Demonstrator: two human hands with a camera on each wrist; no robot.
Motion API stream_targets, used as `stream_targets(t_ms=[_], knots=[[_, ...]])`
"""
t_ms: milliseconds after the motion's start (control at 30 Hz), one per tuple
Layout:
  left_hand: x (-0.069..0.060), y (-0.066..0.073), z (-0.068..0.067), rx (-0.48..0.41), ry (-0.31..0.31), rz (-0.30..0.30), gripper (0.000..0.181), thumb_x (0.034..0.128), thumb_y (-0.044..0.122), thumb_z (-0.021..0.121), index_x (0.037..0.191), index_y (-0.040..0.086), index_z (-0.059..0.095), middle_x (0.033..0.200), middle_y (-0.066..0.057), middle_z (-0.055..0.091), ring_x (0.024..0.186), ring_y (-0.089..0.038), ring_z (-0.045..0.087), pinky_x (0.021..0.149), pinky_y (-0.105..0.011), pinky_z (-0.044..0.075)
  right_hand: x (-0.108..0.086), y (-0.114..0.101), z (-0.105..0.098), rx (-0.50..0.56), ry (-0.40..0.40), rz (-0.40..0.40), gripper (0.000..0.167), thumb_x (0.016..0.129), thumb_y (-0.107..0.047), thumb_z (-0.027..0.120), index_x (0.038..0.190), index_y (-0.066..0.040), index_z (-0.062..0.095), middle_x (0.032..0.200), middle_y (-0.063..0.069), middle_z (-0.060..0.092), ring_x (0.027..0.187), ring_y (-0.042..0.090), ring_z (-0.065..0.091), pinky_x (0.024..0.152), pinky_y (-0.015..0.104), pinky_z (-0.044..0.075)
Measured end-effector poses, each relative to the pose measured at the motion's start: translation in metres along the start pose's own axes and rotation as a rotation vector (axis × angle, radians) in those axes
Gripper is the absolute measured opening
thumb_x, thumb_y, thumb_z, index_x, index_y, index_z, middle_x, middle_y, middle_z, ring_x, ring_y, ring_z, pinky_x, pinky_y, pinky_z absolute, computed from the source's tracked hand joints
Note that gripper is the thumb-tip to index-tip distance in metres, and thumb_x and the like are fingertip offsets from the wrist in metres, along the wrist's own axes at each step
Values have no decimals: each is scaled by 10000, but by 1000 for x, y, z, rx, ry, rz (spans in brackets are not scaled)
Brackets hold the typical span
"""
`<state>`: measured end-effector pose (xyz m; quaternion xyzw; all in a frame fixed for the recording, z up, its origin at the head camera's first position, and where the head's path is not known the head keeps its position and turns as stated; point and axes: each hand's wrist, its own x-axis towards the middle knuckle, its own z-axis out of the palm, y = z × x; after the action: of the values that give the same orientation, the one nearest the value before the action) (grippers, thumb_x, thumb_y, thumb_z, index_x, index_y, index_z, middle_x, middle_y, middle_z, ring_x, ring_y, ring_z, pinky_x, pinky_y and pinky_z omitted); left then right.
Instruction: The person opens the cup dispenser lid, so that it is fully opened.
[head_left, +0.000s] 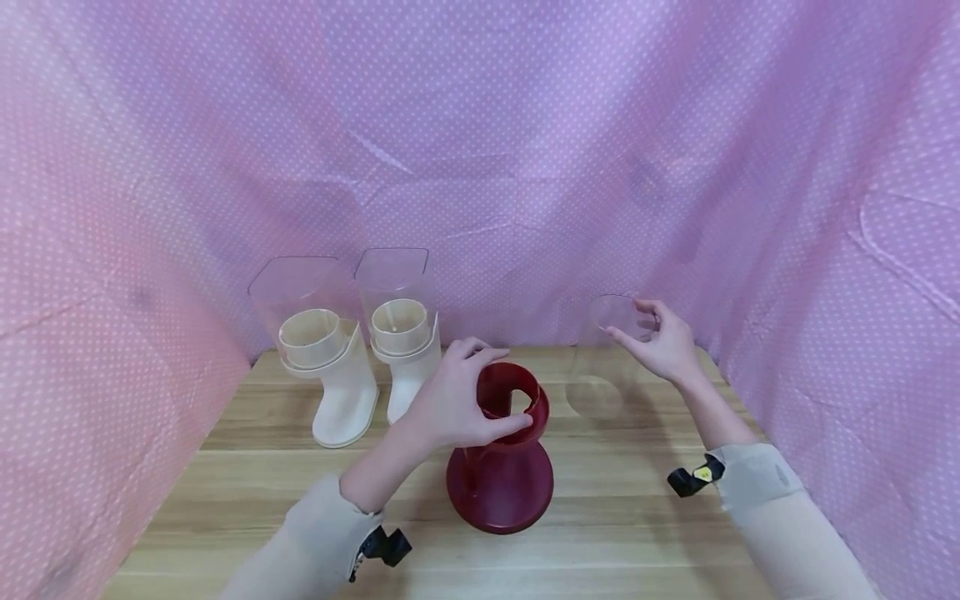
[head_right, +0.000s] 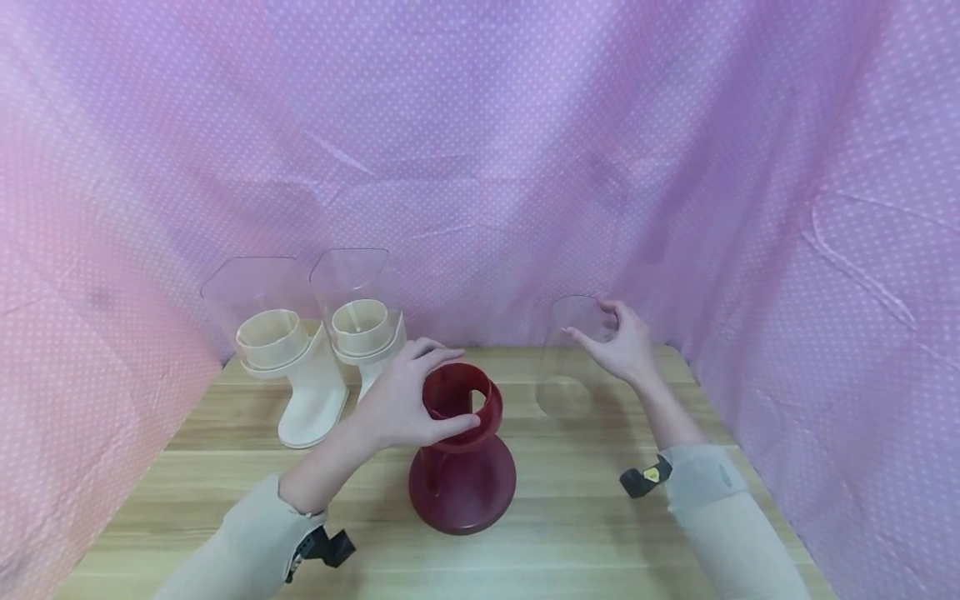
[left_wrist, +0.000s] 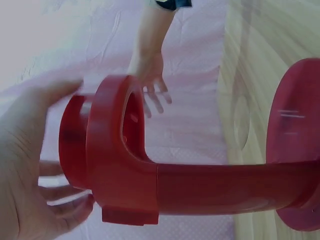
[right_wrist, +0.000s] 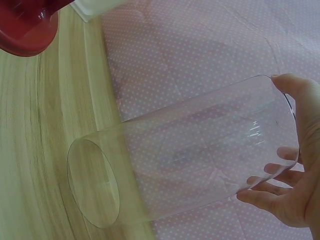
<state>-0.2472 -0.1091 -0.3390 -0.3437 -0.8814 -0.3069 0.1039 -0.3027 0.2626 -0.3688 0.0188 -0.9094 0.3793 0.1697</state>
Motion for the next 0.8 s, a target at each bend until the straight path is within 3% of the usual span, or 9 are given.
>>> stream_targets(t_ms=[100,233,567,633,800], knots=[[-2,4,3,36,39,-38,752,746,561,889,1306,86,726,1211,-56,666,1146,-216,610,942,-380,608,0,0,-1,-4,0,1,798,936,-443,798,1516,10,491,1579,274,509,1339,540,584,1034,656,554],[-2,4,4,45,36,-6,701,765,502,883,1275,45,736,1140,-48,671,1066,-202,631,897,-355,600,0,0,0,-10,-2,-3,796,938,-448,796,1515,8,493,1579,272,511,1335,538,588,1026,651,561],[9,-9,2,-43,-48,42,703,780,331,827,1404,47,671,1352,-69,659,1272,-245,597,1023,-416,592,-3,0,1,-5,6,-5,793,940,-455,794,1516,0,494,1573,274,512,1334,539,589,1020,659,560],[8,-9,3,-38,-34,24,747,780,367,840,1438,70,648,1383,-77,644,1304,-253,581,1047,-432,582,-3,0,1,-3,4,-6,793,942,-451,792,1520,2,491,1572,276,511,1335,543,585,1019,658,562],[3,-3,10,40,38,-90,904,736,564,887,1466,104,619,1344,-87,627,1267,-267,571,1000,-438,610,-3,1,2,-5,10,-13,783,942,-436,794,1515,5,494,1569,272,518,1329,542,592,1015,656,564]])
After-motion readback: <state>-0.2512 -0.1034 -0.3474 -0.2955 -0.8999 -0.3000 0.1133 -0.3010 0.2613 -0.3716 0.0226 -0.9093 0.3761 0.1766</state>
